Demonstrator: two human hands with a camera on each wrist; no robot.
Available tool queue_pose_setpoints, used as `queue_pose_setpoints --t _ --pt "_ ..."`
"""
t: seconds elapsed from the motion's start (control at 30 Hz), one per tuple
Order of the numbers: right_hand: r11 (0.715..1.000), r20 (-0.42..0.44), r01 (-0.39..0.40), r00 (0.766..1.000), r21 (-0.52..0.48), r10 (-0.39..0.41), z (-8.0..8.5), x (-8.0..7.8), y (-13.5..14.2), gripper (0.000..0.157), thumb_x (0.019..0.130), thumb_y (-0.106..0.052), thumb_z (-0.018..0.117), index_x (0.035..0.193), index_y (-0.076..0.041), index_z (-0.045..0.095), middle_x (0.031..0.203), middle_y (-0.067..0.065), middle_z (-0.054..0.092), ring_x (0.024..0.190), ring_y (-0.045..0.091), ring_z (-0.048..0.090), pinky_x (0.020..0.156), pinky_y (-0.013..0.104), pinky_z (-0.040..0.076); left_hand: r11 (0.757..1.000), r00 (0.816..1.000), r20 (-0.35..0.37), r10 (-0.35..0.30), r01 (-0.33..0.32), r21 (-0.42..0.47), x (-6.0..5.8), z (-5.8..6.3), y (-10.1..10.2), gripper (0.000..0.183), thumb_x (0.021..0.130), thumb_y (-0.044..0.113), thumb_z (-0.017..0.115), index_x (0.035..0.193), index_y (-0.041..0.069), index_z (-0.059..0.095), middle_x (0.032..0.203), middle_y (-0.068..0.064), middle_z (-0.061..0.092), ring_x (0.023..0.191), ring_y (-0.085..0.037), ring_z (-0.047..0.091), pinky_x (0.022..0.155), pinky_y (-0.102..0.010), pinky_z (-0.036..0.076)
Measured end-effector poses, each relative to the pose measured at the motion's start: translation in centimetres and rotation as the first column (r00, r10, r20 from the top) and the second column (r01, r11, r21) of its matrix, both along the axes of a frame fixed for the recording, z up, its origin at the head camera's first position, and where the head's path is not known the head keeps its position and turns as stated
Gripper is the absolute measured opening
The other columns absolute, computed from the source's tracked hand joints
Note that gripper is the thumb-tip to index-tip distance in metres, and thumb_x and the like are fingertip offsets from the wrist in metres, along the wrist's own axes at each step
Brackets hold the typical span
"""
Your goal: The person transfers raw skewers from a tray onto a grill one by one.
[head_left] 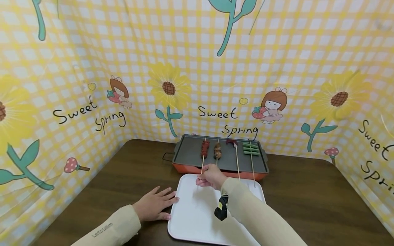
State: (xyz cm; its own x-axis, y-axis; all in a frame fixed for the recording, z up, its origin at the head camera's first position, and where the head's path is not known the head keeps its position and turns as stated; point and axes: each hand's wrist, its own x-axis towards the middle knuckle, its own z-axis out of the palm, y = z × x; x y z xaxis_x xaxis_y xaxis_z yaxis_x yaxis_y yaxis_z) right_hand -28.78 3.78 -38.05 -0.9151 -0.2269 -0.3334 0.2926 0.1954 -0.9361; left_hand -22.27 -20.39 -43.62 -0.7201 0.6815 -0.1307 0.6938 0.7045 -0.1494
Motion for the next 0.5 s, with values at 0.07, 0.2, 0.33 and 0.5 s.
queue_pose_setpoints --t 0.07,0.2,0.33,0.5 --pt "1.0 -0.013 0.004 1.0 -0.013 -0.004 0.0 0.1 0.1 0.048 0.092 0.008 0.056 0.135 0.011 0.034 0.084 0.02 0.068 0.054 0.012 0.062 0.056 0.025 0.054 1.0 1.0 -0.002 0.001 -0.001 -0.004 -0.1 0.0 0.0 0.065 0.093 0.059 0.042 0.142 0.018 0.049 0.145 -0.005 0.046 0.136 -0.026 0.037 0.103 -0.054 0.033" --pt "1.0 -0.076 -0.028 0.997 0.012 0.029 0.3 0.3 0.7 0.056 0.091 0.009 0.057 0.141 0.011 0.031 0.097 0.029 0.066 0.057 0.013 0.063 0.061 0.03 0.056 1.0 1.0 0.004 0.005 -0.005 -0.008 -0.1 0.0 0.2 0.064 0.093 0.059 0.043 0.143 0.019 0.049 0.146 -0.004 0.045 0.137 -0.026 0.037 0.103 -0.054 0.032" --pt "0.98 -0.164 -0.106 0.977 0.169 0.134 1.1 0.5 2.3 0.053 0.09 0.001 0.063 0.137 0.009 0.041 0.092 0.024 0.067 0.062 0.017 0.065 0.062 0.033 0.056 0.999 1.0 0.023 0.016 -0.015 -0.035 -0.4 0.5 0.6 0.063 0.091 0.061 0.045 0.141 0.023 0.051 0.144 -0.001 0.047 0.137 -0.025 0.037 0.104 -0.054 0.032" --pt "0.925 -0.311 -0.218 0.897 0.311 0.315 2.8 1.1 6.4 0.044 0.093 -0.013 0.063 0.132 0.002 0.051 0.087 0.012 0.069 0.07 0.023 0.067 0.064 0.035 0.055 0.996 0.991 0.104 0.086 -0.089 0.028 -1.3 2.2 0.9 0.055 0.091 0.055 0.053 0.133 0.021 0.06 0.141 -0.005 0.051 0.134 -0.03 0.04 0.103 -0.056 0.031"
